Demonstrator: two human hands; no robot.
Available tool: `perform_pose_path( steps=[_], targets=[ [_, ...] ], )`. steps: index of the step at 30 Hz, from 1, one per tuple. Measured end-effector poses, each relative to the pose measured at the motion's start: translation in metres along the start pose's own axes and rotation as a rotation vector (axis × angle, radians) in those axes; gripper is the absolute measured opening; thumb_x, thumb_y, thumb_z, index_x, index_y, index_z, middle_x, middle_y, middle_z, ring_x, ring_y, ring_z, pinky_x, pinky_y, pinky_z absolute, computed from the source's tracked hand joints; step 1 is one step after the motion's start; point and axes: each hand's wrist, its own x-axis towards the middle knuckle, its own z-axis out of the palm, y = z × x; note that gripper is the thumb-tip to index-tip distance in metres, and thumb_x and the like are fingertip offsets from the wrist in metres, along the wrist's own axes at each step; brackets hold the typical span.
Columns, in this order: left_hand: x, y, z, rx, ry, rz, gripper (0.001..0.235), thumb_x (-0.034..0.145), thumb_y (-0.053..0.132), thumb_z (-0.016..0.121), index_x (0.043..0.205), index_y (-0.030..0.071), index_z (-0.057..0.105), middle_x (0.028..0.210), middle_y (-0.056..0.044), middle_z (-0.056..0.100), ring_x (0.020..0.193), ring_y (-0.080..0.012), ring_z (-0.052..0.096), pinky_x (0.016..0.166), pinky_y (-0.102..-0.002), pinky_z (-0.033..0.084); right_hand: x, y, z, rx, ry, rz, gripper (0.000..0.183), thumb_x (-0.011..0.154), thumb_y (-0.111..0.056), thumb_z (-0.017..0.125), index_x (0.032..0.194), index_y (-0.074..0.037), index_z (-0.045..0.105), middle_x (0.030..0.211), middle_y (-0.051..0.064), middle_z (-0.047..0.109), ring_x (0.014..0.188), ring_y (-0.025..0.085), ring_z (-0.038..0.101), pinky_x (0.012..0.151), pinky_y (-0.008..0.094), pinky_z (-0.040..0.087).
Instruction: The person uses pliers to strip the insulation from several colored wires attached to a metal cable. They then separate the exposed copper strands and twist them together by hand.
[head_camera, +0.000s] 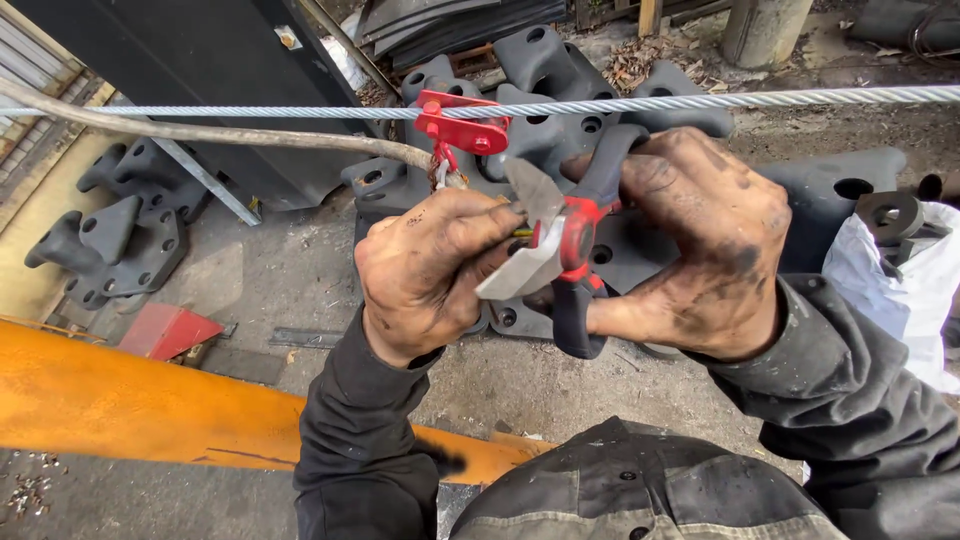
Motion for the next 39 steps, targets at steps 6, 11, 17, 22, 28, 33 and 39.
perform_pose_path(
  steps=[6,11,17,22,28,33,39],
  targets=[
    [-0.016,-0.015,-0.005,0.02,0.026,0.063,0.031,0.078,-0.002,0.072,0.109,-0.006,0.067,0.105,-0.017,0.074,0.076,-0.0274,0.078,0.07,-0.035,0.063,0.004,0.006,0.007,-0.076,-0.056,-0.077,0.079,0.069,-0.055,0.1,0.103,0.013,0.077,0.091,0.018,0.065,0.075,0.028,0.057,0.067,0.042,0.048],
    [-0.012,-0.006,-0.009,0.068,0.018,0.063,0.027,0.073,-0.006,0.072,0.1,-0.001,0.072,0.089,-0.013,0.075,0.063,-0.0229,0.067,0.065,-0.034,0.056,0.007,0.002,0.01,-0.054,-0.092,-0.079,0.065,0.075,-0.048,0.096,0.1,0.008,0.076,0.082,0.011,0.059,0.067,0.026,0.051,0.063,0.04,0.042],
    [-0.011,0.006,-0.008,0.092,0.008,0.007,0.035,0.071,-0.007,0.075,0.105,0.002,0.073,0.102,-0.013,0.077,0.069,-0.0243,0.07,0.068,-0.034,0.055,0.003,0.006,0.003,-0.026,-0.127,-0.126,0.064,0.081,-0.049,0.092,0.098,0.01,0.077,0.078,0.011,0.06,0.064,0.024,0.053,0.062,0.038,0.043],
    [-0.006,0.009,-0.009,0.045,-0.008,0.003,0.03,0.073,-0.008,0.077,0.102,0.0,0.072,0.085,-0.013,0.073,0.062,-0.0219,0.063,0.061,-0.034,0.051,0.004,0.006,-0.002,-0.024,-0.147,-0.109,0.061,0.081,-0.045,0.096,0.098,0.01,0.076,0.078,0.011,0.058,0.062,0.025,0.048,0.061,0.038,0.04],
    [-0.005,0.008,-0.007,0.036,0.004,0.048,0.03,0.07,-0.007,0.077,0.1,-0.001,0.073,0.099,-0.015,0.076,0.076,-0.0288,0.075,0.072,-0.037,0.059,0.008,0.004,-0.007,-0.101,-0.176,-0.155,0.058,0.086,-0.047,0.095,0.1,0.007,0.077,0.08,0.01,0.058,0.066,0.025,0.052,0.064,0.04,0.041],
    [-0.006,0.003,-0.008,-0.052,-0.013,0.041,0.03,0.068,-0.007,0.077,0.097,-0.003,0.071,0.107,-0.021,0.073,0.076,-0.0287,0.075,0.069,-0.037,0.062,0.011,0.001,-0.013,-0.164,-0.209,-0.207,0.05,0.085,-0.043,0.097,0.095,0.001,0.077,0.073,0.005,0.055,0.062,0.023,0.05,0.064,0.04,0.042],
    [-0.007,0.002,-0.011,-0.238,-0.03,-0.087,0.051,0.065,0.007,0.065,0.112,-0.013,0.064,0.089,-0.016,0.072,0.062,-0.0193,0.061,0.063,-0.032,0.053,0.02,-0.006,-0.019,-0.082,-0.247,-0.171,0.051,0.081,-0.037,0.098,0.103,0.005,0.079,0.086,0.012,0.066,0.074,0.028,0.061,0.07,0.041,0.048]
  ],
)
